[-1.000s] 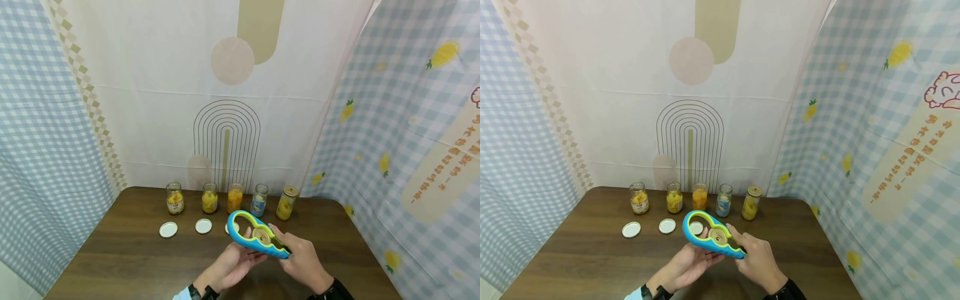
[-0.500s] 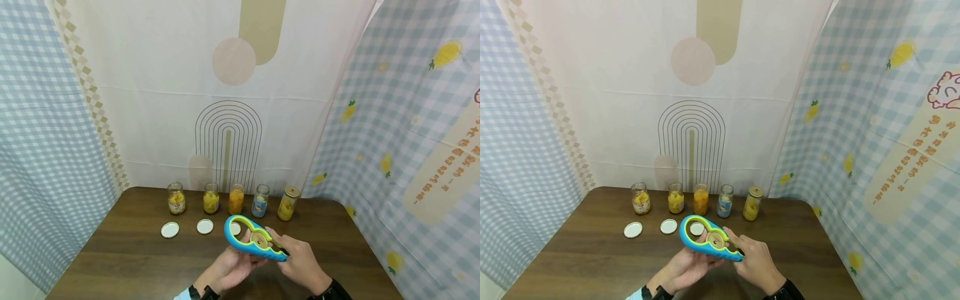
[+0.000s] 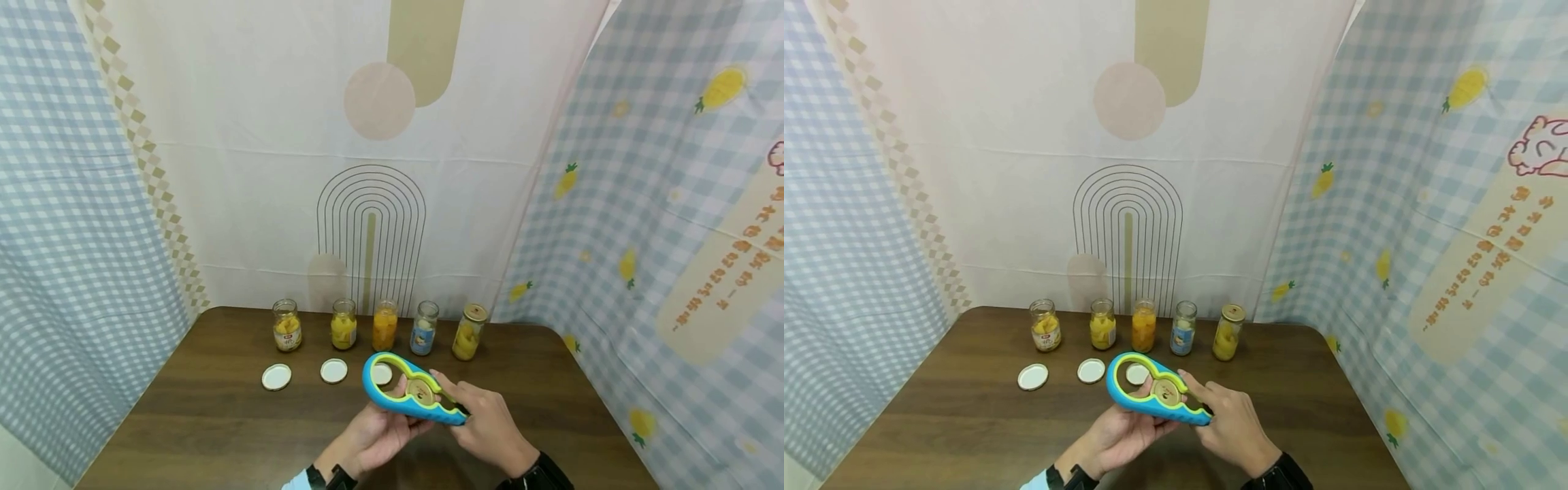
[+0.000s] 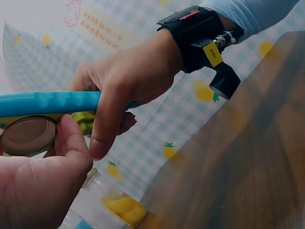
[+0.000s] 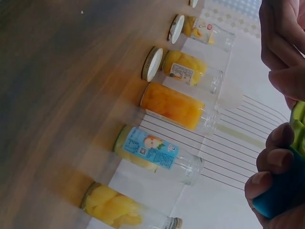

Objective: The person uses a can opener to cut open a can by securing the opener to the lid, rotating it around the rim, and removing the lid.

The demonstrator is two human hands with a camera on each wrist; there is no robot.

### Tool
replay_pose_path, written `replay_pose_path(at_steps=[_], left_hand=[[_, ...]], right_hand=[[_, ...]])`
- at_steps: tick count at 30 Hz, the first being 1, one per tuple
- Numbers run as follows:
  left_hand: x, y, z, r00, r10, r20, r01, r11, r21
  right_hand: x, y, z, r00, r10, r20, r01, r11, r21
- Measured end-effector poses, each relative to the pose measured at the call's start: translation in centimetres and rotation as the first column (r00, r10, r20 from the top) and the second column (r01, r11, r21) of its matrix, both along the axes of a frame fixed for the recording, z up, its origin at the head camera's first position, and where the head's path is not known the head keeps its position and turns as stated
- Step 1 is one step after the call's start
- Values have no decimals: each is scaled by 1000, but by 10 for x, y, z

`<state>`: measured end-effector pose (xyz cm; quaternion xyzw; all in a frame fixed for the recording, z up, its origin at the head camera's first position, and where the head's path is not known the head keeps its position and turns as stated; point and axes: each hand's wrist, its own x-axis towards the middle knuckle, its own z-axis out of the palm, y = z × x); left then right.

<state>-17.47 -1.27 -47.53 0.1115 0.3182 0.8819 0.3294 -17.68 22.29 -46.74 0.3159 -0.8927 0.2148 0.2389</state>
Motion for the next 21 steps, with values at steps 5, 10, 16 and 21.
replay_pose_path(at_steps=[5,10,16,21], left_hand=[[-3,-2,1,997,57,-49,-60,996,-60],[-5,-13,3,975,150,-166,-185,958,-220],[-5,-35,8,917,234,-324,-366,817,-446],[1,-51,7,803,208,-558,-571,537,-621]], right_hand=[[-4,1,2,1000,3,-30,-3,1000,17],[-7,6,4,998,-2,-64,1,1000,-12],[-17,19,7,989,-82,-124,75,996,-57],[-29,38,7,968,-189,-165,179,981,-74]])
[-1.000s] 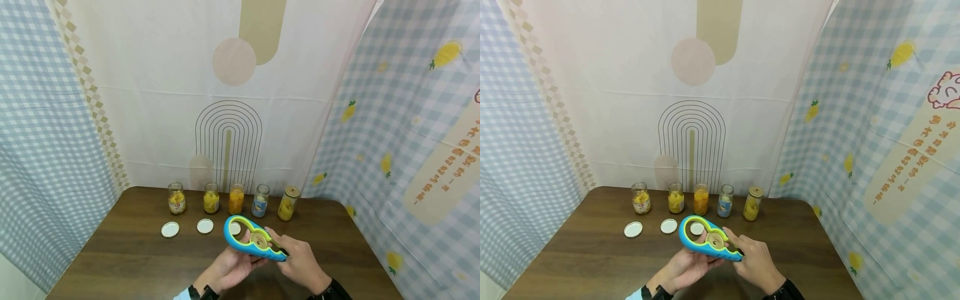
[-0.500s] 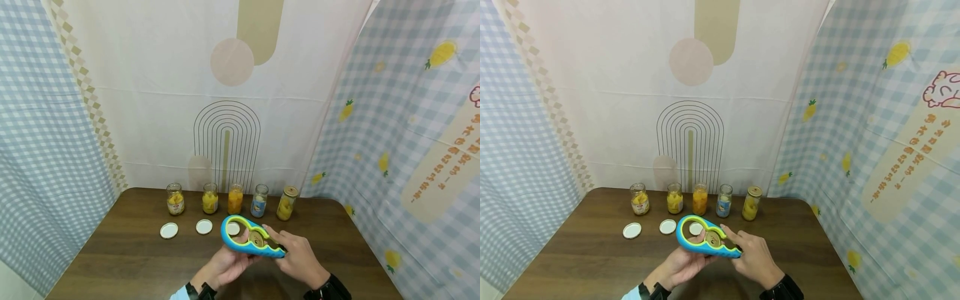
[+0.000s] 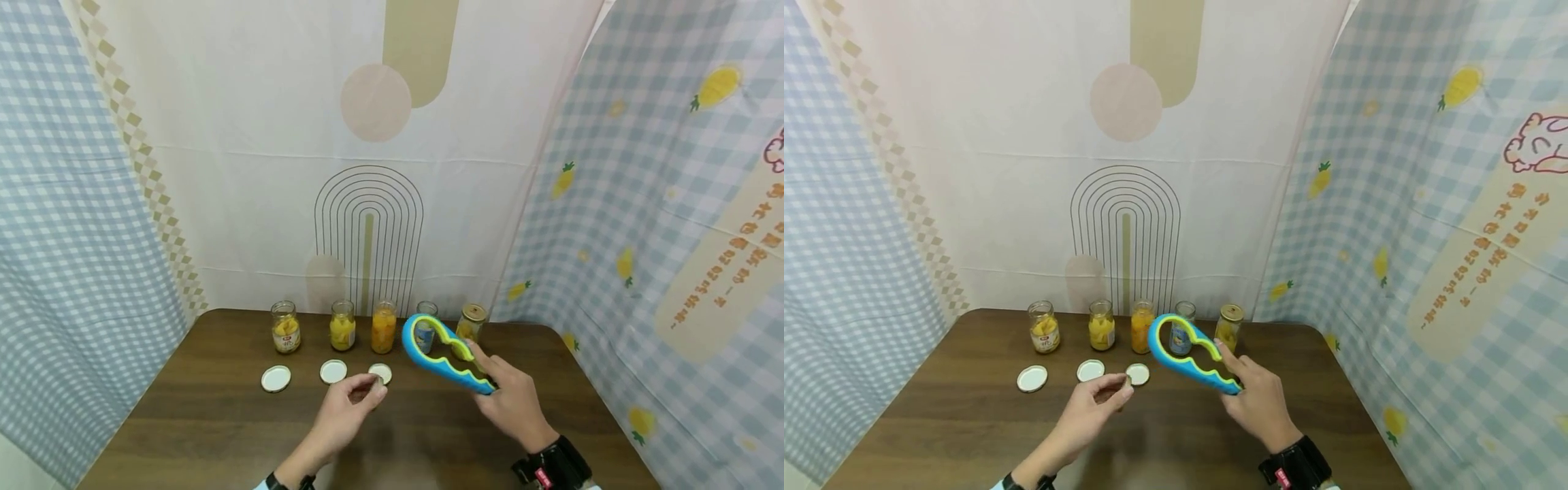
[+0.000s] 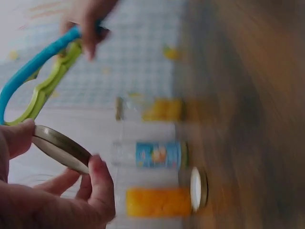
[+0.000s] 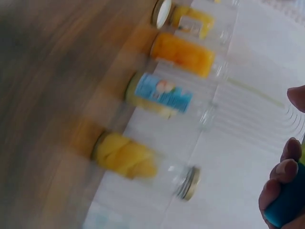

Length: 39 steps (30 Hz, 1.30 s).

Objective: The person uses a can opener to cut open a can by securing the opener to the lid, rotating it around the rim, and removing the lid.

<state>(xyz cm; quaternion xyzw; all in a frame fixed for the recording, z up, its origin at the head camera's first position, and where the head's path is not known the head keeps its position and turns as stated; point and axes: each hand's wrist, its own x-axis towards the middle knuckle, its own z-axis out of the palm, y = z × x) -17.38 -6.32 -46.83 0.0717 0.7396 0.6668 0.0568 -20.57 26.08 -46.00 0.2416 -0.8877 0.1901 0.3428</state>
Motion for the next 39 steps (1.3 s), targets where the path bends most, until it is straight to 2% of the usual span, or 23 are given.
replay_pose_path(at_steps=[2,4,8,12,15,18,20,23,25,28,31,32,34,37,39], left_hand=[[5,-6,-3,996,43,-74,-53,990,-128],[10,-10,-7,989,67,-130,-94,971,-219],[20,-14,-11,976,79,-204,-139,943,-301],[26,-12,-12,964,61,-259,-149,930,-336],[29,-8,-14,955,44,-293,-159,911,-381],[29,1,-19,956,10,-295,-144,888,-437],[26,7,-24,962,-27,-272,-109,873,-475],[20,18,-30,967,-92,-239,-49,848,-527],[14,26,-32,964,-136,-227,-18,824,-567],[5,39,-35,953,-204,-225,11,763,-647],[-11,54,-44,931,-278,-237,16,679,-734],[-18,59,-51,920,-303,-249,9,652,-758],[-34,68,-69,906,-339,-251,15,621,-784],[-60,80,-103,897,-364,-253,17,599,-801],[-72,87,-118,904,-355,-237,25,598,-801]], right_hand=[[-2,9,-1,999,-43,2,43,999,-16],[-3,16,-2,996,-85,17,85,996,-38],[-3,24,-6,987,-148,64,152,986,-62],[-3,24,-9,984,-161,78,167,983,-72],[-3,23,-10,984,-165,67,170,982,-87],[-4,23,-10,983,-176,49,180,979,-98],[-4,24,-10,983,-180,42,184,978,-100],[-4,24,-9,983,-177,39,180,979,-97],[-4,24,-8,984,-175,47,178,979,-94],[-3,25,-8,980,-183,73,189,978,-91],[-3,26,-7,976,-197,95,205,974,-93],[-3,26,-6,975,-199,98,208,973,-96],[-3,26,-7,976,-195,95,205,973,-104],[-2,25,-8,980,-180,80,188,977,-105],[-2,24,-10,984,-167,68,174,979,-105]])
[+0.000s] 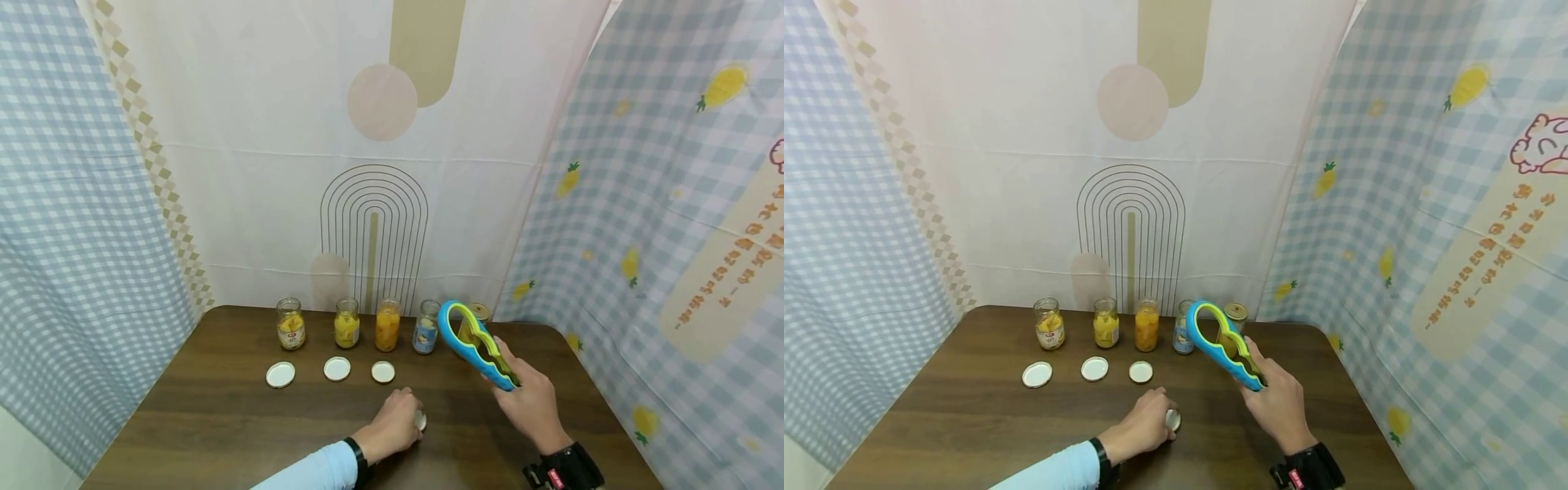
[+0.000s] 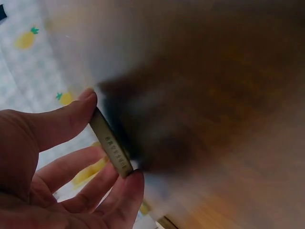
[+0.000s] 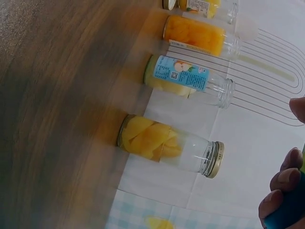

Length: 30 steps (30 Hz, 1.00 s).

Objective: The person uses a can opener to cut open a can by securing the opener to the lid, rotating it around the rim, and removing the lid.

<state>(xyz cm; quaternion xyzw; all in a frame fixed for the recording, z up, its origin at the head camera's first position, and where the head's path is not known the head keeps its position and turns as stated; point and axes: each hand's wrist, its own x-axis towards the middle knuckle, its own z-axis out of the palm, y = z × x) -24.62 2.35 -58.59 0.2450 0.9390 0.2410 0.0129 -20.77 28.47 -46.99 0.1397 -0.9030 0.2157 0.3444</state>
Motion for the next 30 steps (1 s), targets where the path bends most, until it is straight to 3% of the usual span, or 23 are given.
replay_pose_path(at_steps=[3,10,14,16,22,25,30], left_hand=[[-12,8,-10,1000,23,-9,-23,1000,-16],[-22,19,-3,996,80,47,-84,992,92],[-31,22,-4,995,88,40,-92,985,144],[-32,22,4,995,86,53,-93,981,169],[-24,14,51,984,102,148,-129,975,180],[-28,13,53,981,115,159,-144,972,184],[-40,16,47,983,126,136,-151,970,190]], right_hand=[[0,0,-3,1000,2,-8,-2,1000,-1],[-1,1,-3,1000,9,-2,-9,1000,-19],[0,0,0,999,28,-22,-28,999,-23],[1,-1,1,999,28,-30,-28,999,-22],[2,-5,2,1000,15,23,-15,999,-30],[2,-5,-1,999,11,46,-10,999,-36],[1,-4,-5,999,5,41,-3,999,-33]])
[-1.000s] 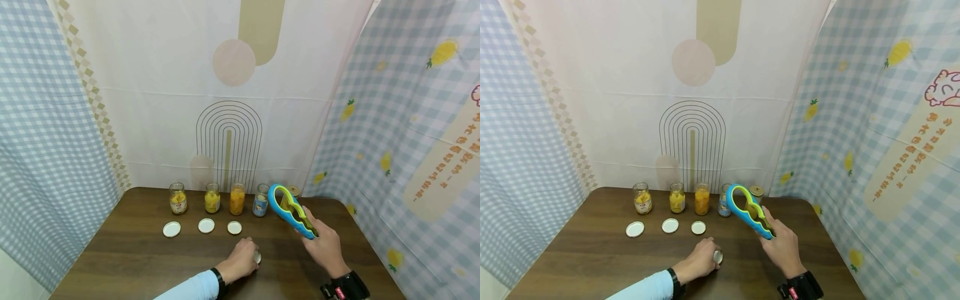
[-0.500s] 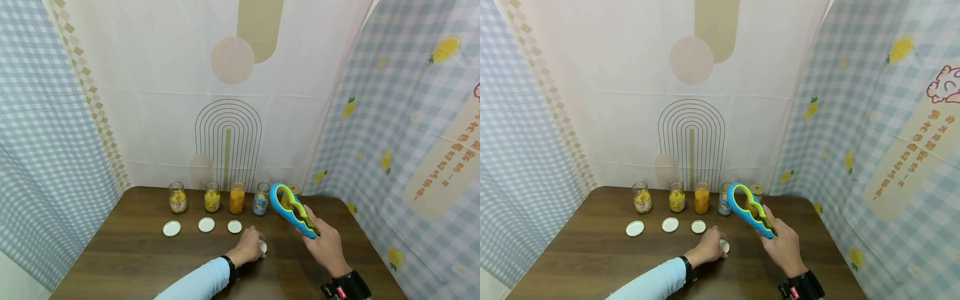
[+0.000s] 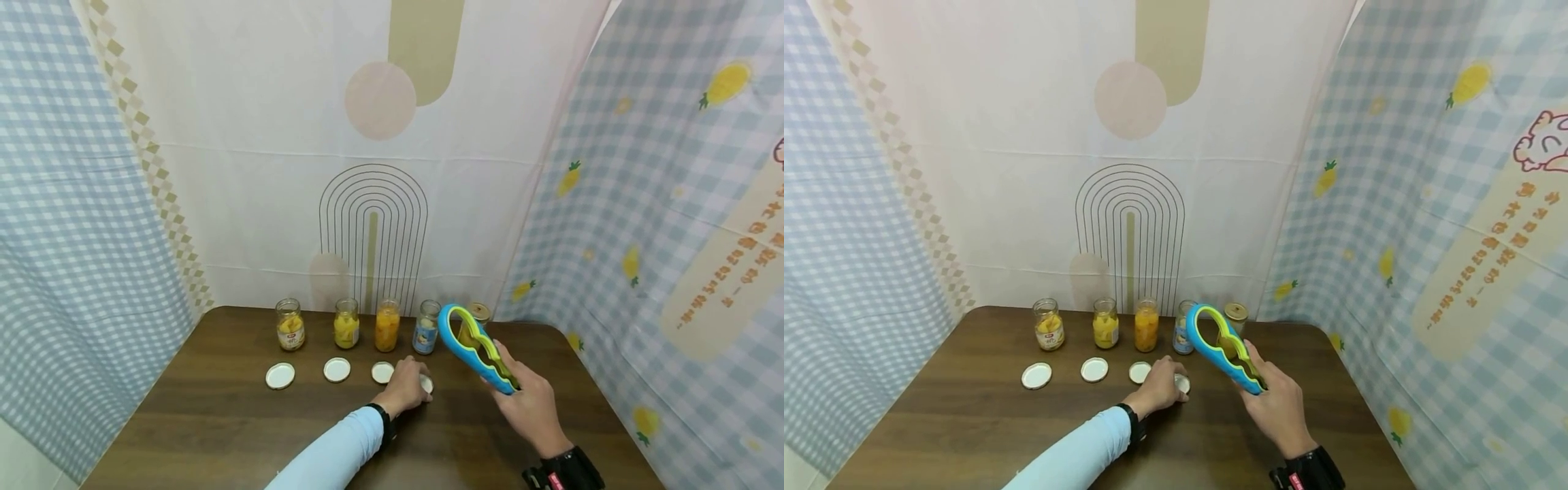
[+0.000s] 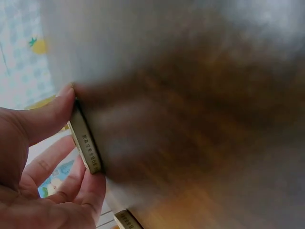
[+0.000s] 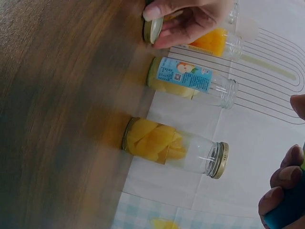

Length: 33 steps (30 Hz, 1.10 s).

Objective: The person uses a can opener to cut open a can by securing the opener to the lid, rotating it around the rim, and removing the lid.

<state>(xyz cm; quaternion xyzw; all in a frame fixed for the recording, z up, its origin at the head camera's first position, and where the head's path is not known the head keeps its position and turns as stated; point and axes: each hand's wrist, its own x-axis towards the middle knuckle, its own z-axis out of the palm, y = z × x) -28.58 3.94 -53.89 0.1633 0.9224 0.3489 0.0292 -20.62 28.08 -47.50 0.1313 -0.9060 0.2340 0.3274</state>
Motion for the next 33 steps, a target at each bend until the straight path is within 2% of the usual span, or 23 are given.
replay_pose_path(at_steps=[4,7,14,19,28,33], left_hand=[[-5,5,-2,1000,15,-13,-15,1000,-18],[-8,7,0,1000,18,-16,-19,999,-27],[-13,11,5,999,29,-29,-32,993,-111],[-13,11,6,999,23,-46,-30,987,-158],[-13,12,4,999,32,-36,-38,987,-159],[-14,12,4,998,26,-62,-38,980,-194]], right_hand=[[0,1,-1,1000,-6,20,6,1000,-3],[0,0,-1,1000,-12,3,12,1000,-6],[-2,-3,-2,1000,-22,7,22,1000,-19],[0,-6,-4,999,-31,32,32,999,-25],[-2,-10,-6,999,-23,36,24,1000,-20],[-2,-12,-7,998,-24,50,25,1000,-11]])
